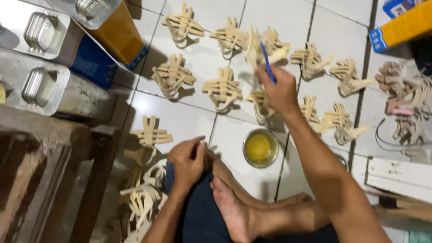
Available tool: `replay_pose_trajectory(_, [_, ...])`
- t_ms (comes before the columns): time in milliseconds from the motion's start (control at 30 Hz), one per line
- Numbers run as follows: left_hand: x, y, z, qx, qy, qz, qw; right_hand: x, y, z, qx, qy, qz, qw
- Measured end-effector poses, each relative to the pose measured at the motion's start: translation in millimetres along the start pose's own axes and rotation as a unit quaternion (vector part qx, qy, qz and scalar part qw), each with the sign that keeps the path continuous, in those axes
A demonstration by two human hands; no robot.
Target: The person sits on the tiled floor and uses a toothbrush to spread a yellow liquid from a bowl over woven bamboo handicraft pieces, working the bristles into the weave, then places each coated piece on the floor with a row of finished pieces.
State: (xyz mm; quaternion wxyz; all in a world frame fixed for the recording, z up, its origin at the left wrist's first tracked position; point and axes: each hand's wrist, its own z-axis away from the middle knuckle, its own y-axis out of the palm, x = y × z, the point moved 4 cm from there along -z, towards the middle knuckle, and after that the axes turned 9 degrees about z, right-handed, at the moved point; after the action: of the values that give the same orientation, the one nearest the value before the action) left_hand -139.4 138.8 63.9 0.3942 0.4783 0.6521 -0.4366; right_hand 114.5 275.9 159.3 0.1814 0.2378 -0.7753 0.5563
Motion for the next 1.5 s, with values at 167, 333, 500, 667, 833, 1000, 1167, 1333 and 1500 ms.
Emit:
replay_pose_trajectory(167, [14,-4,-13,-0.005,0.019,0.008,1.0,11,60,-120,0.029,-0.063,-0.003,0.998])
replay_pose_trajectory(333, [31,6,-14,0.014,-0.063,0.06,0.996,6,106,-162,0.118,-0.001,0.03,0.993])
replay_pose_trajectory(500, [35,11,-15,0.031,-0.045,0.083,0.995,-9,125,-145,0.199,0.184,-0.023,0.962])
replay_pose_trajectory(667, [36,10,-10,0.011,-0.06,0.043,0.997,-3,83,-96,0.025,0.016,-0.066,0.997])
replay_pose_trajectory(833, [47,30,-1,0.007,-0.276,0.182,0.944,33,43,55,0.023,0.196,-0.165,0.966])
replay_pose_trajectory(1000, [5,115,48,0.041,-0.412,0.573,0.707,113,12,156,-0.066,-0.046,-0.087,0.993])
replay_pose_trajectory(1167, [-45,140,95,0.051,-0.406,0.665,0.625,110,-18,206,-0.036,0.032,-0.129,0.99])
replay_pose_trajectory(1333, [-75,128,123,0.045,-0.399,0.616,0.677,120,-29,241,-0.051,-0.122,-0.139,0.981])
replay_pose_trajectory(1500, [-76,64,165,0.077,-0.372,0.479,0.792,88,-15,213,-0.048,-0.111,-0.246,0.962])
